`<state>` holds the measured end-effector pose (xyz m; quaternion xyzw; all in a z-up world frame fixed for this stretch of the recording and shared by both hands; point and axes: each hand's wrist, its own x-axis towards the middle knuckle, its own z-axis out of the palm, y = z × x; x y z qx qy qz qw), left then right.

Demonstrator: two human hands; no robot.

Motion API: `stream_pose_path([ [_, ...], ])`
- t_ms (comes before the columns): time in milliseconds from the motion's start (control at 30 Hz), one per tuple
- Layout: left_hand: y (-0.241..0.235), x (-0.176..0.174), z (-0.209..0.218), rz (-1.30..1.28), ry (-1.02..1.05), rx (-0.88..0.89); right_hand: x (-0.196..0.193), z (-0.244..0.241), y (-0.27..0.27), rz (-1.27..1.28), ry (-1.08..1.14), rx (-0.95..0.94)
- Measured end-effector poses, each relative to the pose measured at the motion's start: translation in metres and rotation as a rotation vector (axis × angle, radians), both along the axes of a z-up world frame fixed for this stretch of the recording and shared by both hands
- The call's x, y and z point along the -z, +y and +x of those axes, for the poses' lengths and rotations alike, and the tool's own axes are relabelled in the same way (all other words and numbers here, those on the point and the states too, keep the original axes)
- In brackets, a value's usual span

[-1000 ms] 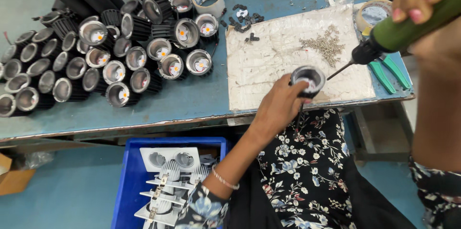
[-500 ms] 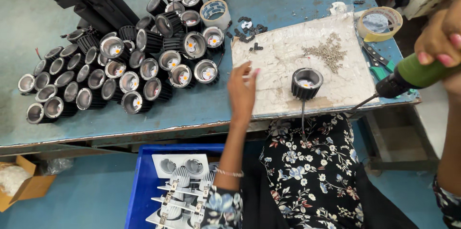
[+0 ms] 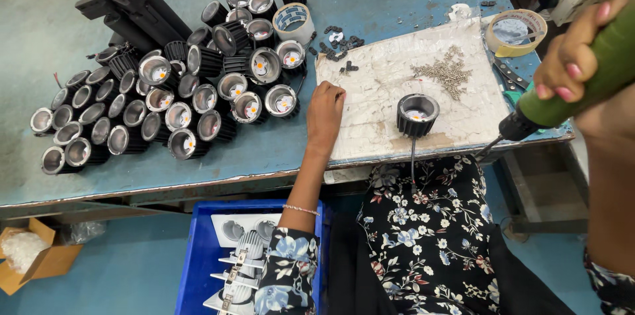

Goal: The person assembles LED fixtures by placing circuit boards into heatsinks, picking up small screws from a pile, and securing the assembly using an electric screwdriver.

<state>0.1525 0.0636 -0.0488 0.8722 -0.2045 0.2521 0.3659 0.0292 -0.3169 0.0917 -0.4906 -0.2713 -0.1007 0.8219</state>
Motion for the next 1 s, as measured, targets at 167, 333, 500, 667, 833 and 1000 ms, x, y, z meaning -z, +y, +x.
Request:
stream_pose_path([
  [167, 0.001, 0.004, 0.004, -0.182, 0.091, 0.056, -0.004, 0.017, -0.007, -0.122, -0.026, -0.096],
  [333, -0.004, -0.002, -0.024, -0.753, 0.541, 0.168, 0.034, -0.020, -0.009, -0.086, 0.052, 0.197],
  [500, -0.026, -0.007, -0.105, -1.168, 0.721, 0.462, -0.003, -0.026, 0.020, -0.180, 0.050, 0.311],
  [667, -0.061, -0.006, -0.168, -1.251, 0.793, 0.494, -0.033, -0.035, 0.048, -0.285, 0.000, 0.350],
  [833, -0.080, -0.009, -0.182, -1.197, 0.734, 0.478, -0.042, -0.038, 0.063, -0.313, -0.051, 0.324],
  [1000, -0.088, -0.028, -0.190, -1.020, 0.660, 0.367, -0.053, -0.042, 0.089, -0.261, -0.040, 0.328],
])
